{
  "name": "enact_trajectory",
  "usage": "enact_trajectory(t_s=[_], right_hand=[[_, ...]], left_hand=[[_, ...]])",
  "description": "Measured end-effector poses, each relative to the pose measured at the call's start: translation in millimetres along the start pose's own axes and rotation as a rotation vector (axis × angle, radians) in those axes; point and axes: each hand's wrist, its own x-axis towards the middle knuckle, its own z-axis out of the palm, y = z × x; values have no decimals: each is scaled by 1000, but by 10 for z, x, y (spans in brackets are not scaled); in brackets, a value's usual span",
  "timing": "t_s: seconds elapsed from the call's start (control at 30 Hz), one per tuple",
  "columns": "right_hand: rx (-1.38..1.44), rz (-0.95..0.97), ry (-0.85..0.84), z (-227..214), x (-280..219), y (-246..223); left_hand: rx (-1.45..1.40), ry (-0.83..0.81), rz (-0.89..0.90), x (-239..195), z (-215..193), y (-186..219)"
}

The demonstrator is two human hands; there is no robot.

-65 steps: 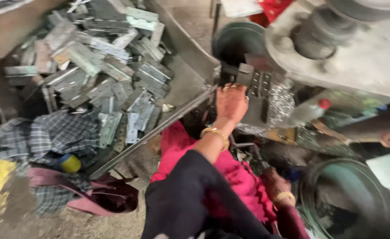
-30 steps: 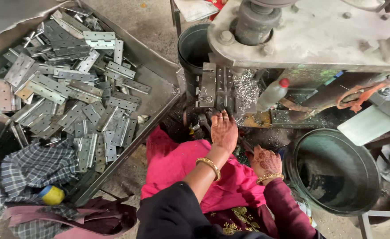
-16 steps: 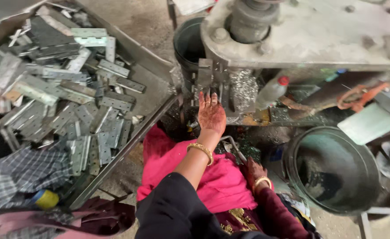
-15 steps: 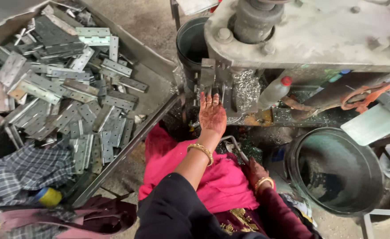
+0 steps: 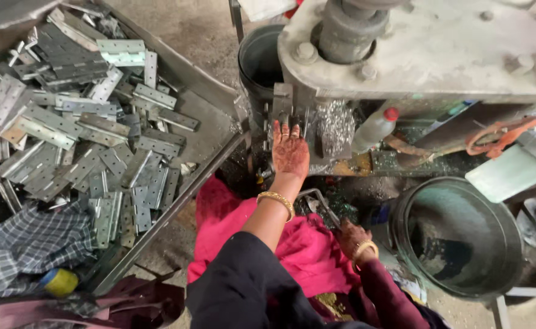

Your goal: The person picks up metal brackets from a bin and places them into a punch press machine one by one to add holes or shapes, then places the finished brackets into a separate container.

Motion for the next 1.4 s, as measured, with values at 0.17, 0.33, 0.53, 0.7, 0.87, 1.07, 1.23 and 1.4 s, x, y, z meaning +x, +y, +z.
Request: enact_trajectory(t_s=[0.17, 0.33, 0.53, 0.7, 0.87, 1.07, 1.23, 1.4], right_hand=[[-163, -237, 344, -133, -45, -31], [-61, -211, 276, 171, 21, 19], [-114, -226, 297, 2, 127, 12], [228, -174, 194, 353, 200, 48], [-185, -124, 138, -146, 42, -93], [-54, -259, 286, -58, 94, -212], [0, -95, 35, -194, -56, -222], [4, -16, 38, 151, 169, -164]], left_hand=[[117, 48, -38, 137, -105, 70], [55, -22, -11, -96, 7, 46], [122, 86, -8, 70, 22, 28], [-31, 83, 10, 58, 162, 11], [46, 35, -11, 242, 58, -38], [84, -35, -26, 277, -262, 27], [37, -69, -58, 167, -408, 7], [87, -174, -42, 226, -384, 26]])
